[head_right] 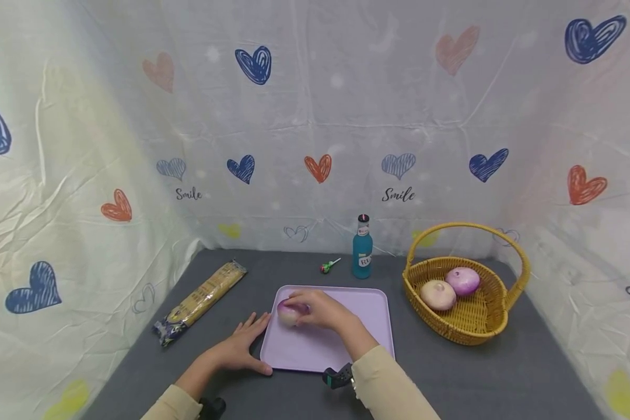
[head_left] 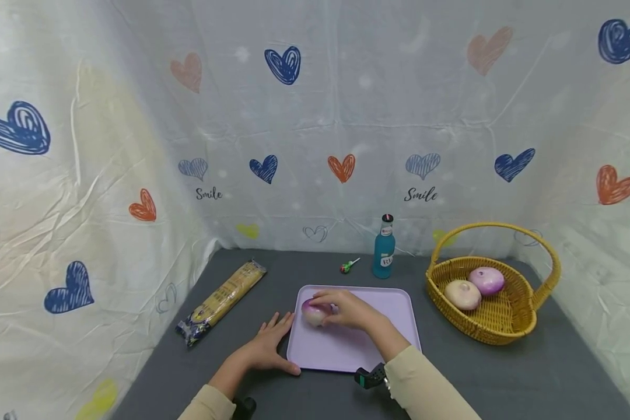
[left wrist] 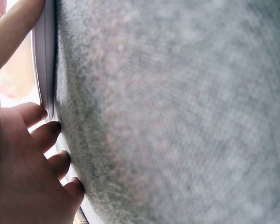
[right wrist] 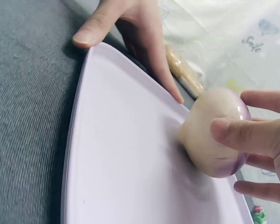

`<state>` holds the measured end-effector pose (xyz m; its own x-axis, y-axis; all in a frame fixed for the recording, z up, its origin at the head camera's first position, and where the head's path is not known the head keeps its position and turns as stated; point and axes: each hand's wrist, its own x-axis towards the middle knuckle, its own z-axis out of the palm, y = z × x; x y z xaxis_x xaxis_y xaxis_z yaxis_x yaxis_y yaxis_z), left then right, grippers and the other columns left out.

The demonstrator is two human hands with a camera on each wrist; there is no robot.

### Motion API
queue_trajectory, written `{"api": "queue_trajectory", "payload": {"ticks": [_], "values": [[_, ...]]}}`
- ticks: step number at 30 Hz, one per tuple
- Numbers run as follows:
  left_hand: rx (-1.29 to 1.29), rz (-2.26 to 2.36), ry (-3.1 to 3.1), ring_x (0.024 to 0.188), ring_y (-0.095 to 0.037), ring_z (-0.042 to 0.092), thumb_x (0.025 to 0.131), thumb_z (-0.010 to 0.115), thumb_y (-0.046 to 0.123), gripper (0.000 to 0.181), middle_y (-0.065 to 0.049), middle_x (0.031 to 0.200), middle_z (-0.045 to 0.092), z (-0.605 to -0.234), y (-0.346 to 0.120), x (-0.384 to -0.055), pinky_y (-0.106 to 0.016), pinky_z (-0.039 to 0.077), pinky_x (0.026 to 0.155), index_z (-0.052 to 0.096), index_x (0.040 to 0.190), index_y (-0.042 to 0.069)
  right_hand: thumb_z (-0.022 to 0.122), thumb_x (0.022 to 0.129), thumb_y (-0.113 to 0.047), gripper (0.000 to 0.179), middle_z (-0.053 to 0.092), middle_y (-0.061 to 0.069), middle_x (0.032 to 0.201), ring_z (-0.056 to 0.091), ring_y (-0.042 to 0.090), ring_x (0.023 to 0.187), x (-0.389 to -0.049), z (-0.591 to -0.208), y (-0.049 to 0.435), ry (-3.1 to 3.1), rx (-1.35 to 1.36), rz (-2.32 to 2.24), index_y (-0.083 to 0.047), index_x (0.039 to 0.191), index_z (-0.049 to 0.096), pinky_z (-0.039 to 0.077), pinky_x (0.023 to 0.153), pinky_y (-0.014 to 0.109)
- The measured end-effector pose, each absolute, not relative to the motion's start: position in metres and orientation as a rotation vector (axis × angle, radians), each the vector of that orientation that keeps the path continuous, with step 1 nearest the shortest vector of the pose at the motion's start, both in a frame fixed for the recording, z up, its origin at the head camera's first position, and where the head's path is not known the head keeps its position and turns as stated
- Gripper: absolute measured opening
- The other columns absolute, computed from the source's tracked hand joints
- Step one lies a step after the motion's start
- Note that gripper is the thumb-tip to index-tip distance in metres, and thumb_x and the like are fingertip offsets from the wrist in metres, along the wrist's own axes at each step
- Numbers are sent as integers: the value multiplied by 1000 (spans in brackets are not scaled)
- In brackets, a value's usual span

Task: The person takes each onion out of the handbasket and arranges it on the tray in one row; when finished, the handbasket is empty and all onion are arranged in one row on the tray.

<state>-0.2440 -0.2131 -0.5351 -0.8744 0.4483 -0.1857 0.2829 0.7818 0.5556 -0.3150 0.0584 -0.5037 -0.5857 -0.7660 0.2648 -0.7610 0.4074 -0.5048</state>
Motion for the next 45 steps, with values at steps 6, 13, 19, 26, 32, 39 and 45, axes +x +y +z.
{"api": "queue_trajectory", "payload": {"ticks": [6, 13, 19, 26, 32, 39, 45], "values": [[559, 755, 2659, 155, -46, 5, 69, 86, 59, 125, -17, 168, 17, -535, -213, -243, -71, 7, 119, 19, 162, 9, 83, 83, -15, 53, 56, 15, 147, 52, 32, 137, -314, -500, 66, 2643, -1390, -898, -11, 133, 67, 44, 111, 49], [561, 755, 2662, 155, -46, 4, 70, 86, 59, 124, -17, 168, 17, -535, -213, -243, -70, 7, 119, 21, 161, 8, 82, 84, -13, 51, 57, 14, 146, 54, 32, 135, -313, -487, 79, 2666, -1368, -872, -12, 133, 67, 47, 107, 51], [561, 755, 2663, 154, -46, 4, 70, 86, 59, 123, -17, 168, 18, -534, -214, -242, -70, 7, 119, 22, 161, 7, 81, 86, -13, 52, 59, 15, 144, 56, 32, 134, -312, -471, 93, 2661, -1358, -856, -12, 135, 66, 49, 105, 51], [585, 756, 2671, 154, -47, 5, 70, 86, 58, 123, -19, 168, 18, -534, -214, -242, -71, 7, 119, 22, 161, 6, 80, 87, -17, 49, 58, 11, 145, 54, 31, 135, -313, -454, 117, 2707, -1313, -856, -15, 135, 66, 51, 104, 47], [590, 763, 2663, 154, -48, 4, 70, 87, 57, 123, -19, 168, 18, -535, -214, -242, -71, 7, 119, 22, 161, 5, 80, 87, -18, 50, 57, 12, 146, 56, 32, 133, -314, -444, 139, 2754, -1327, -845, -13, 135, 66, 52, 102, 48], [596, 755, 2670, 154, -47, 4, 70, 87, 57, 123, -19, 168, 18, -537, -214, -243, -71, 7, 119, 21, 161, 6, 81, 85, -14, 50, 60, 13, 142, 61, 34, 126, -313, -437, 165, 2801, -1326, -875, -11, 133, 66, 54, 98, 50], [596, 776, 2667, 154, -48, 4, 70, 87, 56, 123, -19, 167, 18, -536, -215, -242, -71, 6, 119, 22, 161, 6, 83, 83, -12, 52, 61, 15, 142, 53, 40, 134, -311, -429, 187, 2842, -1253, -904, -10, 132, 67, 50, 102, 54]]}}
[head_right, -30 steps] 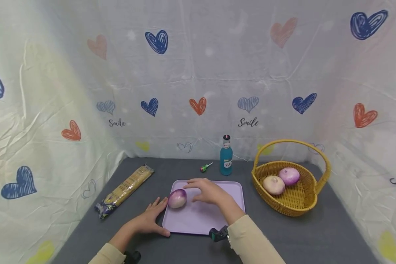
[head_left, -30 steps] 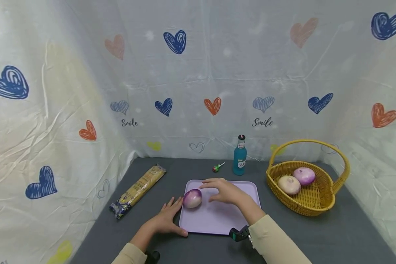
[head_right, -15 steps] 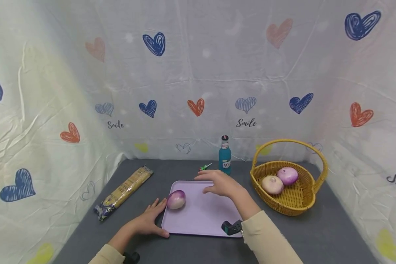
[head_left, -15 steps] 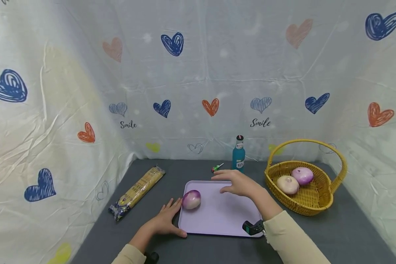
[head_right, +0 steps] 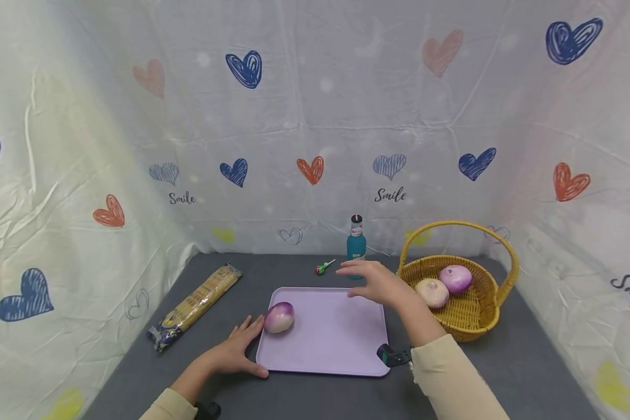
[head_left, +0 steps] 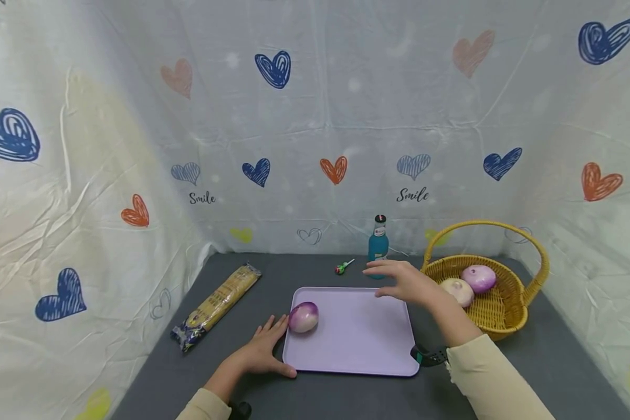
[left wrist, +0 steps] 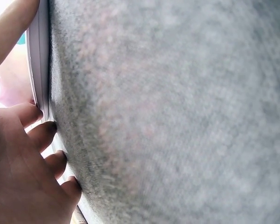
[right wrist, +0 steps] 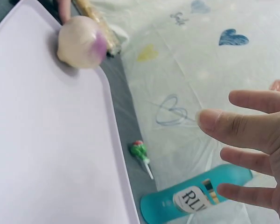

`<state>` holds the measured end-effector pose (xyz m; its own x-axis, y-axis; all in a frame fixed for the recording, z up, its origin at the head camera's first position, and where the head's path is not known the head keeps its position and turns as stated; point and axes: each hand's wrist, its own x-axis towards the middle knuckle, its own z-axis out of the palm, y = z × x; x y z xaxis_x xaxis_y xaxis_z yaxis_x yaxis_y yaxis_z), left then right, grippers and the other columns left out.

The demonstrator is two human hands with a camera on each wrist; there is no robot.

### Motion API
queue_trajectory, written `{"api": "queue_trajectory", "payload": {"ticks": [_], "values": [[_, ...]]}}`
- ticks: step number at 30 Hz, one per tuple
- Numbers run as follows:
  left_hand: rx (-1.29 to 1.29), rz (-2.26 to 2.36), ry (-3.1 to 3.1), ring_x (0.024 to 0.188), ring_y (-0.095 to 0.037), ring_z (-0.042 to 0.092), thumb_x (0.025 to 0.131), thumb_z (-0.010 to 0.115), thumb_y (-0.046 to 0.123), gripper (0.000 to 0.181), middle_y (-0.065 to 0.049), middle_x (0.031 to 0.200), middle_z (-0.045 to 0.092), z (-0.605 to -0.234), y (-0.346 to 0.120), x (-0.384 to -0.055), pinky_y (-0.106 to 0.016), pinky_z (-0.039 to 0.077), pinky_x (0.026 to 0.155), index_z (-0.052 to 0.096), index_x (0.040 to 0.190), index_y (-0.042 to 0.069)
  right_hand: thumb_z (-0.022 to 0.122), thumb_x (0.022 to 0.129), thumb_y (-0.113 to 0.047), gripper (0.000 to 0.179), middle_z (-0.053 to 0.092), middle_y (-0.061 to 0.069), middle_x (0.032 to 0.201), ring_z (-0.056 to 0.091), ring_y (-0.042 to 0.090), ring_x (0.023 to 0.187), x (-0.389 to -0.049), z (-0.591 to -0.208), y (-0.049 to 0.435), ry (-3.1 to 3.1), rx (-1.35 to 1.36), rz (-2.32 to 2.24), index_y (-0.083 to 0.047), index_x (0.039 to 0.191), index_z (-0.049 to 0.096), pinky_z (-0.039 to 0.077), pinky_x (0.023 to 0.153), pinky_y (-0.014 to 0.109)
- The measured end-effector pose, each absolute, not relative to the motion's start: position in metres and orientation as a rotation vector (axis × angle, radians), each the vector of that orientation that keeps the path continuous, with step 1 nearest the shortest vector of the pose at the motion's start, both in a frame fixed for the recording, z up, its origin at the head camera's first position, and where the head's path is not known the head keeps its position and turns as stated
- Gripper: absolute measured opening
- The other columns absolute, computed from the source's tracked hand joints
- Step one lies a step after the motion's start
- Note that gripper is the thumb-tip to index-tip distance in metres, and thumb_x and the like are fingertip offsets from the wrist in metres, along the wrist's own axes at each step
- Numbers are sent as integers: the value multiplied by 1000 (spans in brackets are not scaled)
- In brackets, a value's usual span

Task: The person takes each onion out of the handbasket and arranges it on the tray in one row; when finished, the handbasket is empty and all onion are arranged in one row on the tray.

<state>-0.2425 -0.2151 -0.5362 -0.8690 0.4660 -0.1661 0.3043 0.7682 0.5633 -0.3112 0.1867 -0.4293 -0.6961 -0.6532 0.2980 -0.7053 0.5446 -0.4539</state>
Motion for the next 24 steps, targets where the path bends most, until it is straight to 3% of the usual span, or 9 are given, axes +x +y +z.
{"api": "queue_trajectory", "payload": {"ticks": [15, 24], "values": [[589, 765, 2646, 154, -47, 3, 71, 86, 57, 123, -18, 168, 16, -539, -216, -245, -71, 5, 119, 20, 161, 7, 81, 85, -23, 53, 60, 19, 140, 62, 39, 120, -304, -420, 250, -2799, 1017, 816, -11, 134, 66, 55, 93, 55], [604, 783, 2653, 154, -48, 3, 70, 87, 57, 124, -19, 168, 18, -539, -216, -244, -71, 5, 119, 21, 161, 5, 80, 87, -20, 51, 61, 21, 139, 55, 45, 128, -301, -420, 294, -2909, 938, 783, -10, 135, 65, 50, 99, 59]]}}
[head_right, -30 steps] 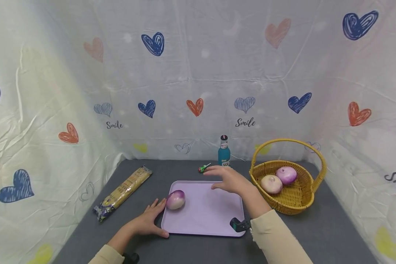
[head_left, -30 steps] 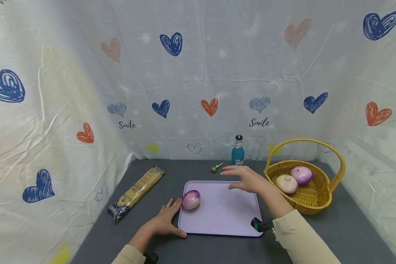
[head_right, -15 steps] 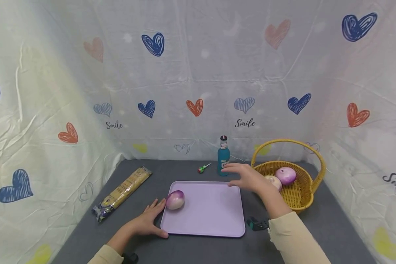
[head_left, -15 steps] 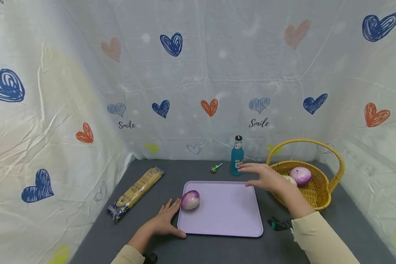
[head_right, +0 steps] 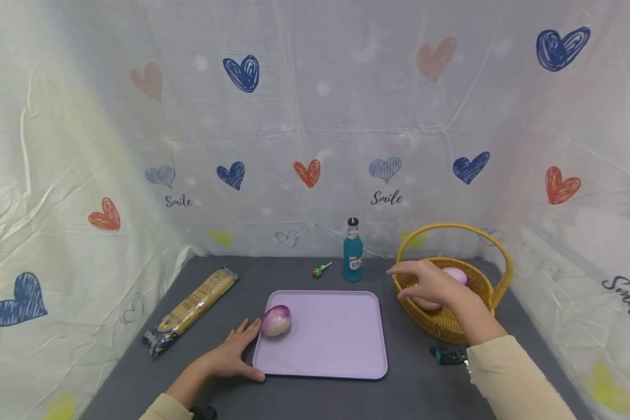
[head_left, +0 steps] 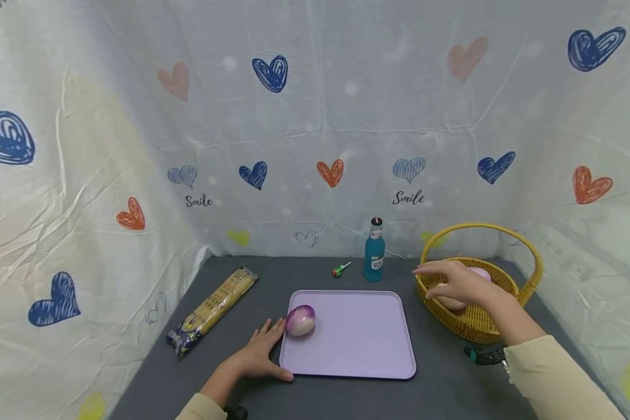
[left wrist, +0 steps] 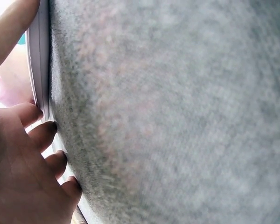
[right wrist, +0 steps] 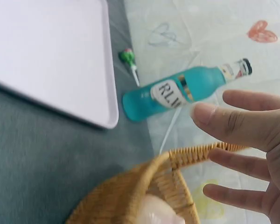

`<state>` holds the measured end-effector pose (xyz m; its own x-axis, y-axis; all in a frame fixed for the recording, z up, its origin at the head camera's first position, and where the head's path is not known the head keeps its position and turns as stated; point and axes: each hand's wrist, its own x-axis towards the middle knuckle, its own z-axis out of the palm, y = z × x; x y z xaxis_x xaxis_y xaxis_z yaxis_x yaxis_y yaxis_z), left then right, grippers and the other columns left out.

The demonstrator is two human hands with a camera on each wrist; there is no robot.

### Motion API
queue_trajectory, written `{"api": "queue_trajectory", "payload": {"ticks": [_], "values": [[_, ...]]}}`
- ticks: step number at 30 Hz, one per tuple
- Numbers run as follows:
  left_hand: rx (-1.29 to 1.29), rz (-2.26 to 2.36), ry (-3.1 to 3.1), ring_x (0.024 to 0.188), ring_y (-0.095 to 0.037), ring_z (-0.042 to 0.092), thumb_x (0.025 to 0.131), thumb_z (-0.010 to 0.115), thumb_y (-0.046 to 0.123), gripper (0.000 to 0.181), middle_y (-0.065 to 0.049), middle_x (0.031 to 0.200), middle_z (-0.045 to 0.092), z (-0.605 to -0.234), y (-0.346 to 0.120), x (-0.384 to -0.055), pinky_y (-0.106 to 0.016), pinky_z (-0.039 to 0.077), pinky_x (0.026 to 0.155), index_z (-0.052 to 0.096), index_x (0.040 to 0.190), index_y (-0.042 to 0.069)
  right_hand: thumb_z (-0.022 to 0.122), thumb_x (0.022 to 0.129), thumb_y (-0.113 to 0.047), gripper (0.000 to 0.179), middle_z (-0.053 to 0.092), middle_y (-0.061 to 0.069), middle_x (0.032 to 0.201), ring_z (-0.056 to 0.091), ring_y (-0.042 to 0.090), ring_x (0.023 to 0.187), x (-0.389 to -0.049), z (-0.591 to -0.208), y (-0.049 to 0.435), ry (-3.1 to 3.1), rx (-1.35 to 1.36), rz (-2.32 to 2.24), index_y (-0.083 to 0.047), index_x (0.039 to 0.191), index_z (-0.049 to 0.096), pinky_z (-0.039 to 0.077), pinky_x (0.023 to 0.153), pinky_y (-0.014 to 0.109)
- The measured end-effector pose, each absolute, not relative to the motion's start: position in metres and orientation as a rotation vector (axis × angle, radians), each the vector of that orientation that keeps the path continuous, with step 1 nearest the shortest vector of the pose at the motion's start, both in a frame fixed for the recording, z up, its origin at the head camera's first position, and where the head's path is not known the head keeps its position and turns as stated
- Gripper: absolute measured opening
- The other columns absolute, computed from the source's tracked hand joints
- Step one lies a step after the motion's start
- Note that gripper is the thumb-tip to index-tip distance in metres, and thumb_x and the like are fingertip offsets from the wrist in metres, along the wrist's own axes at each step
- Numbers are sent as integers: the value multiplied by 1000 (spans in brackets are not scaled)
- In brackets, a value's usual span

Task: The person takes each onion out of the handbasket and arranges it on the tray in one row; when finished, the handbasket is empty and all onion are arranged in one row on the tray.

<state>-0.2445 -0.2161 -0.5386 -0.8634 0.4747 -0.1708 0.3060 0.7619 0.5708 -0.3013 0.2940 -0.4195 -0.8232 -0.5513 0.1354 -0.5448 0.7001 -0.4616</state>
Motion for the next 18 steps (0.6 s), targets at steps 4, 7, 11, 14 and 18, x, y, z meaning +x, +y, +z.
{"api": "queue_trajectory", "payload": {"ticks": [4, 7, 11, 14, 18], "values": [[607, 781, 2656, 154, -48, 3, 70, 87, 57, 124, -19, 168, 18, -539, -217, -244, -71, 6, 119, 21, 161, 5, 77, 90, -20, 47, 62, 17, 138, 59, 41, 123, -300, -419, 312, 2884, -894, -726, -11, 135, 65, 54, 93, 52], [611, 785, 2658, 154, -48, 4, 70, 87, 57, 124, -19, 168, 18, -539, -216, -244, -70, 6, 119, 21, 161, 5, 73, 92, -11, 42, 64, 15, 136, 62, 35, 113, -300, -418, 327, 2915, -884, -666, -11, 133, 67, 53, 84, 40], [616, 792, 2661, 154, -48, 4, 69, 87, 57, 124, -19, 168, 18, -539, -217, -244, -70, 6, 119, 21, 161, 5, 72, 86, 1, 45, 65, 15, 134, 60, 40, 119, -299, -420, 343, 2930, -902, -612, -10, 130, 68, 53, 89, 46], [618, 787, 2662, 154, -48, 4, 70, 87, 57, 124, -19, 168, 18, -539, -217, -244, -70, 6, 119, 21, 161, 5, 79, 81, -1, 49, 64, 19, 134, 54, 48, 126, -299, -424, 352, 2906, -919, -600, -8, 128, 69, 49, 97, 61], [613, 788, 2659, 154, -48, 4, 70, 87, 57, 124, -19, 168, 18, -538, -217, -244, -70, 6, 119, 21, 161, 5, 84, 76, -4, 53, 61, 24, 135, 51, 52, 127, -300, -427, 359, 2872, -914, -588, -6, 127, 69, 46, 98, 67]]}}
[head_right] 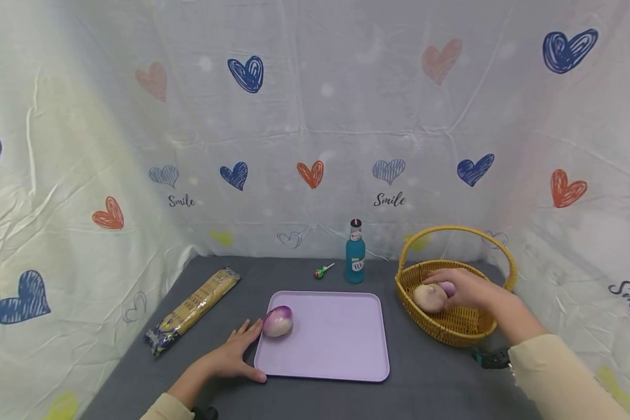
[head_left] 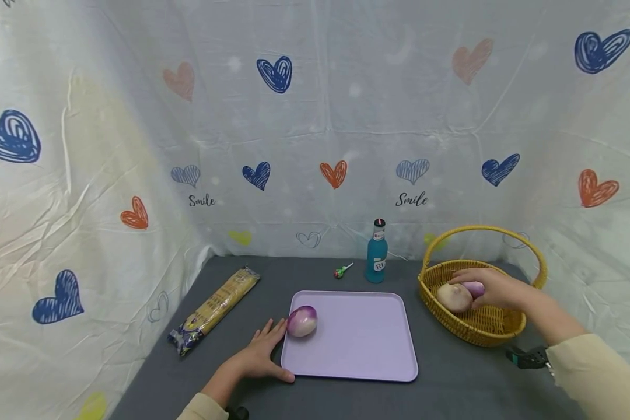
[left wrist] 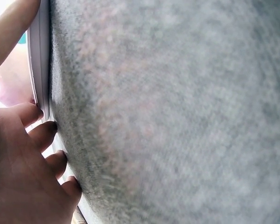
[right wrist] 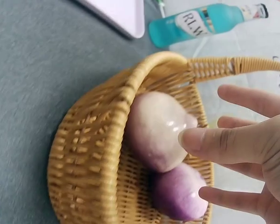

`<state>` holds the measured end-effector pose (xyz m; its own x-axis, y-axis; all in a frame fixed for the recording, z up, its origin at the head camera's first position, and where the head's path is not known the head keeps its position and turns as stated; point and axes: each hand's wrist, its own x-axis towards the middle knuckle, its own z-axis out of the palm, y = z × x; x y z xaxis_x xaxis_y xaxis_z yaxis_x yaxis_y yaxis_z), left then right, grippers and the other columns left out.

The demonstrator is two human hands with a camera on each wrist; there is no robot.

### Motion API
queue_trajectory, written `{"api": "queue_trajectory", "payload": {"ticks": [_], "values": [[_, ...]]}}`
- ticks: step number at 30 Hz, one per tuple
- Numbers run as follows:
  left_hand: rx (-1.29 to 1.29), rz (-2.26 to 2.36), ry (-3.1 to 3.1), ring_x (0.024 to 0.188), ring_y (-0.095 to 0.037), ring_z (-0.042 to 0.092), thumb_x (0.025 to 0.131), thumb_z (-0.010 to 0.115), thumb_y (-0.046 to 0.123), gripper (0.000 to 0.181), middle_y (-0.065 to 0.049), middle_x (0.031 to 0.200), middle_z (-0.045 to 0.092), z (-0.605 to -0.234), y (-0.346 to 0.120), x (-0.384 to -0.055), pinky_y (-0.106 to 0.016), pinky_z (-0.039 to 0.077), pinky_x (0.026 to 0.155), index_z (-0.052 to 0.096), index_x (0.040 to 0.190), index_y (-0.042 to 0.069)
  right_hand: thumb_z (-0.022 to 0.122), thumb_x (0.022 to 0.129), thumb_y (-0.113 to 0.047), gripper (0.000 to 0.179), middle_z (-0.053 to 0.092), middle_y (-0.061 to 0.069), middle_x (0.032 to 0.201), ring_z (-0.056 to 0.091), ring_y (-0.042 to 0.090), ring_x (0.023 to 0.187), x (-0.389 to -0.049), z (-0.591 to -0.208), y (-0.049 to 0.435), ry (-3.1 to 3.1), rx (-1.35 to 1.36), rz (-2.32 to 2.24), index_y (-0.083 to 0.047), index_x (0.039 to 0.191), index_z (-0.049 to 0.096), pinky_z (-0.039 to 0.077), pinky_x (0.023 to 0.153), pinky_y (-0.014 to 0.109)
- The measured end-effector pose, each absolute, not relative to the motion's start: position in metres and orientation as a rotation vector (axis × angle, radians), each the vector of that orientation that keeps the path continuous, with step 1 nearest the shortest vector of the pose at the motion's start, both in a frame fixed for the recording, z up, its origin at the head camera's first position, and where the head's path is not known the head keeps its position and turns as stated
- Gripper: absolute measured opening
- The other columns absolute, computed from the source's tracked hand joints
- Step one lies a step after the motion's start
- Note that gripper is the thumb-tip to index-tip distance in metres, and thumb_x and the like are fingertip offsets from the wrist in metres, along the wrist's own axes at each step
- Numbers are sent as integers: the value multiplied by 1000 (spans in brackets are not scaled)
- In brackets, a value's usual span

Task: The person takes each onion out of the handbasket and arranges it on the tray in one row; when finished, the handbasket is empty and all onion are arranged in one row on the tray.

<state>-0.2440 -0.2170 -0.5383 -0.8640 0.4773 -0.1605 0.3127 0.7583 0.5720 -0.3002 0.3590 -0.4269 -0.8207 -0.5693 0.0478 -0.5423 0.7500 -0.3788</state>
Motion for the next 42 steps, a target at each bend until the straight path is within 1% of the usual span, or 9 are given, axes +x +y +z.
{"api": "queue_trajectory", "payload": {"ticks": [8, 15, 19, 22, 24, 28, 31, 36, 42], "values": [[605, 780, 2665, 154, -48, 4, 69, 87, 57, 124, -19, 168, 18, -537, -219, -243, -70, 6, 119, 21, 161, 5, 84, 74, 1, 60, 53, 30, 142, 45, 56, 130, -309, -434, 359, 2768, -952, -547, -5, 132, 66, 43, 99, 69], [603, 793, 2660, 154, -48, 4, 70, 87, 57, 123, -19, 168, 18, -538, -218, -242, -71, 6, 119, 21, 161, 5, 86, 70, 1, 70, 52, 26, 146, 45, 54, 131, -317, -441, 356, 2770, -965, -471, -10, 135, 65, 44, 98, 66], [601, 792, 2656, 154, -47, 3, 71, 87, 56, 123, -18, 168, 17, -537, -217, -242, -70, 5, 119, 21, 161, 5, 83, 70, 6, 69, 49, 31, 147, 42, 57, 132, -318, -444, 354, 2701, -945, -535, -5, 135, 64, 52, 90, 45], [602, 788, 2649, 154, -47, 3, 71, 86, 57, 122, -17, 168, 17, -536, -217, -242, -70, 5, 119, 21, 161, 5, 80, 71, 11, 68, 44, 35, 148, 36, 61, 134, -318, -446, 353, 2633, -883, -609, -2, 135, 63, 50, 74, 29], [601, 780, 2648, 155, -46, 3, 71, 86, 57, 122, -16, 169, 17, -536, -217, -242, -69, 6, 120, 21, 161, 6, 79, 70, 12, 69, 44, 35, 149, 36, 62, 134, -319, -448, 353, 2633, -867, -606, -3, 135, 63, 47, 73, 26], [594, 769, 2646, 155, -46, 3, 71, 86, 57, 122, -15, 169, 17, -537, -216, -243, -69, 6, 120, 21, 161, 6, 79, 75, 5, 58, 55, 29, 141, 49, 54, 129, -322, -452, 351, 2720, -973, -486, -6, 131, 67, 56, 86, 41], [594, 779, 2638, 155, -46, 3, 71, 86, 57, 122, -15, 169, 17, -536, -216, -244, -69, 6, 120, 21, 161, 6, 77, 82, 1, 46, 63, 26, 133, 56, 49, 123, -322, -455, 351, 2778, -1066, -410, -6, 127, 70, 52, 95, 54], [592, 778, 2638, 155, -46, 3, 71, 86, 57, 122, -15, 169, 17, -536, -216, -244, -69, 5, 120, 21, 161, 6, 68, 88, 4, 40, 66, 23, 130, 58, 47, 122, -320, -454, 352, 2806, -1074, -391, -5, 127, 70, 49, 97, 59], [591, 778, 2643, 155, -46, 4, 70, 87, 56, 123, -16, 169, 17, -537, -217, -243, -69, 6, 120, 21, 161, 6, 72, 88, -2, 43, 64, 22, 133, 57, 47, 124, -318, -445, 356, 2837, -1017, -411, -8, 130, 69, 50, 97, 60]]}}
